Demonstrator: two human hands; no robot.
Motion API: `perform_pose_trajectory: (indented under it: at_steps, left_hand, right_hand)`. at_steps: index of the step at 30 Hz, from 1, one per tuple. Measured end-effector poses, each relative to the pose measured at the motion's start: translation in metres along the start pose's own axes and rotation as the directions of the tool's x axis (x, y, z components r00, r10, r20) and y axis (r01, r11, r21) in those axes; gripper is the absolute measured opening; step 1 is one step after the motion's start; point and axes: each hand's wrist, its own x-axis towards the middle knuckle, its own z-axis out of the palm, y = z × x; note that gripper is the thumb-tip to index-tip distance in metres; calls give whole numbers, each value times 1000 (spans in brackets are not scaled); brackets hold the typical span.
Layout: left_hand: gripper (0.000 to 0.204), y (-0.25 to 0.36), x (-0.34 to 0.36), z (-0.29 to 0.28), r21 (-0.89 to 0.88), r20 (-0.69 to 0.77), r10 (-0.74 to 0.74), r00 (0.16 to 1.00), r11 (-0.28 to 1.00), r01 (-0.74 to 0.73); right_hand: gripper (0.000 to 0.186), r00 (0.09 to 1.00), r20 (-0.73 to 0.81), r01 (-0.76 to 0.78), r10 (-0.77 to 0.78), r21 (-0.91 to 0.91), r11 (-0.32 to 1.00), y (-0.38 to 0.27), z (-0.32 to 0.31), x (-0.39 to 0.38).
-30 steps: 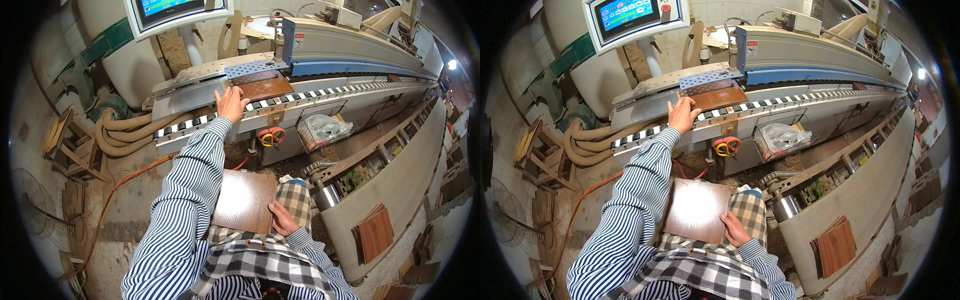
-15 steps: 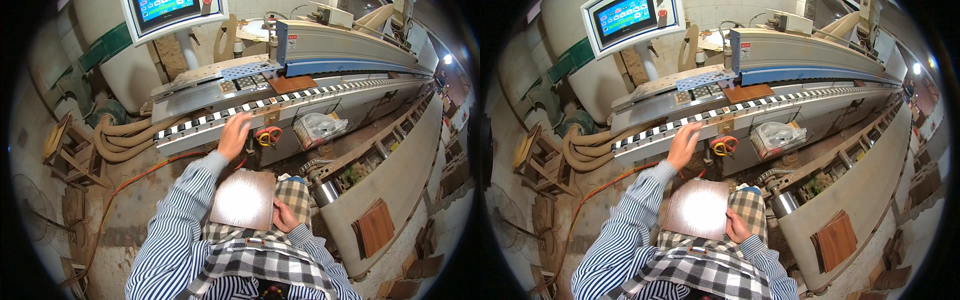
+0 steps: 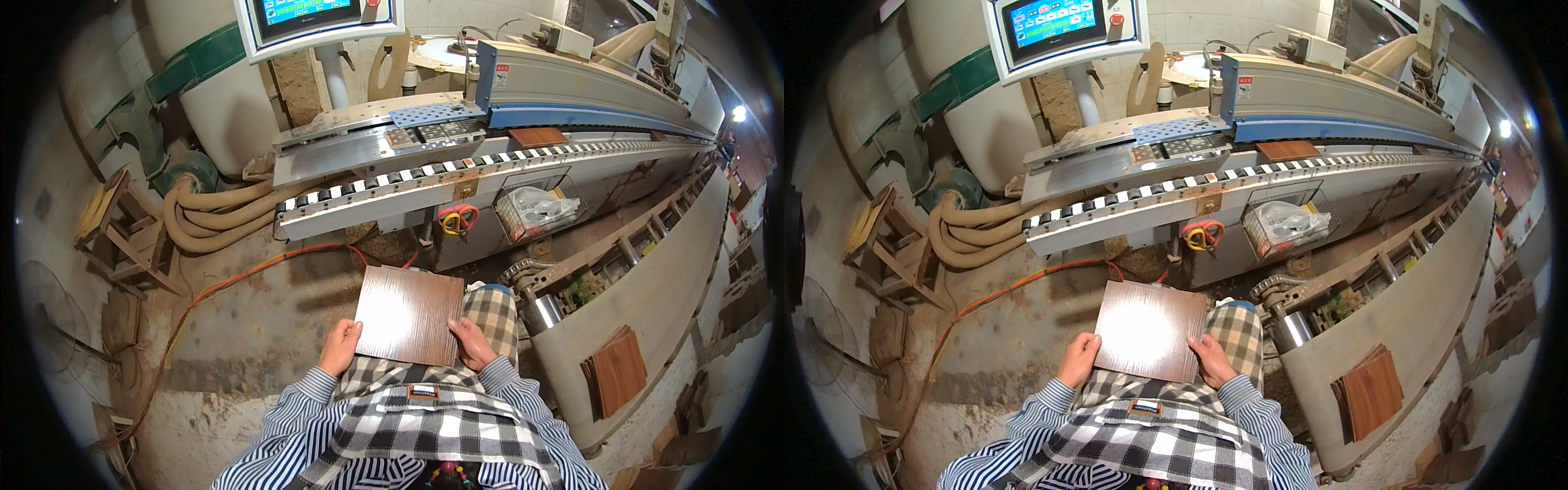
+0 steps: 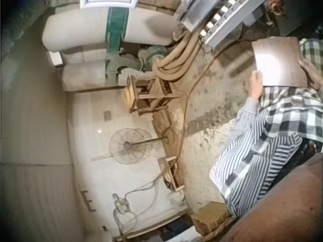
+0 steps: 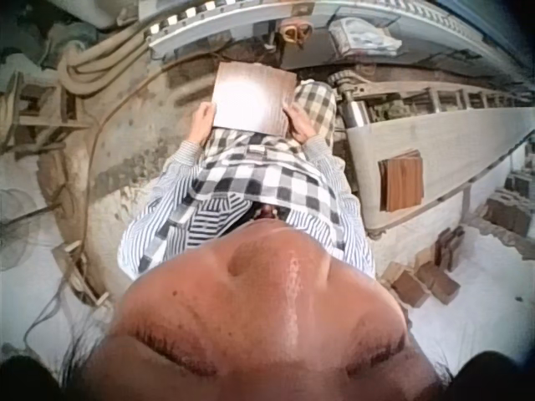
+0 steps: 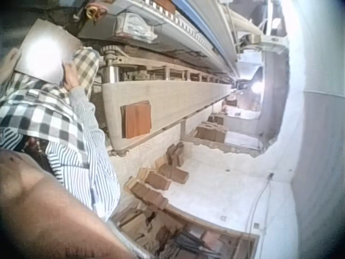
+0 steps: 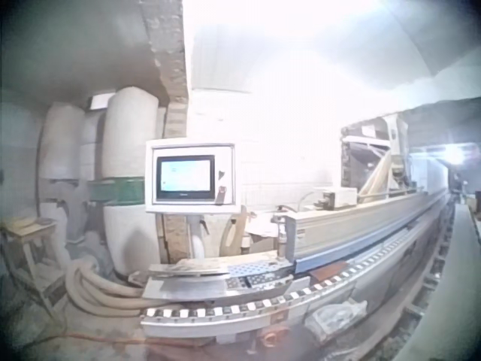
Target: The person feeds rectangular wooden panels into a conveyor belt sanding machine one at a time. They retrieve the processed panels from the output end and stack them on their lap. The person repeats this process throughout the clip.
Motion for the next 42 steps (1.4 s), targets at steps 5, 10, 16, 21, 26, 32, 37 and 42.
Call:
perform_pose_trajectory:
  at_steps: [5, 10, 16, 21, 26, 32, 37, 42]
  left_hand:
    - [30, -32, 10, 13, -50, -68, 149, 987, 987, -152]
    - [26, -1, 9, -11, -242, 88, 37, 995, 970, -15]
    - [21, 29, 54, -28, -447, -158, 182, 971, 863, -235]
    - [27, 82, 131, -48, -484, -291, 56, 955, 853, -197]
    - [63, 96, 188, -64, -119, -319, 342, 884, 911, -396]
    - [58, 136, 186, -75, 562, -249, 298, 922, 819, -113]
    - [47, 145, 211, -81, 733, -328, 463, 824, 675, -88]
    - [46, 137, 244, -82, 635, -335, 460, 822, 755, -163]
  right_hand:
    - [34, 999, -46, 18, -20, -45, 999, 7, -2, 5]
    - [37, 999, -36, 4, -3, 37, 999, 11, -7, 7]
    - [40, 999, 45, 21, -24, 60, 998, 11, -9, 4]
    - [40, 998, 61, 16, -20, 62, 998, 10, -10, 4]
    - [42, 997, 74, 22, -25, 49, 999, 10, -12, 5]
    - [41, 995, 97, 14, -20, 60, 998, 10, -14, 3]
    - [42, 996, 90, 9, -17, 82, 997, 7, -11, 2]
    - [49, 991, 126, 24, -32, 68, 997, 8, -14, 4]
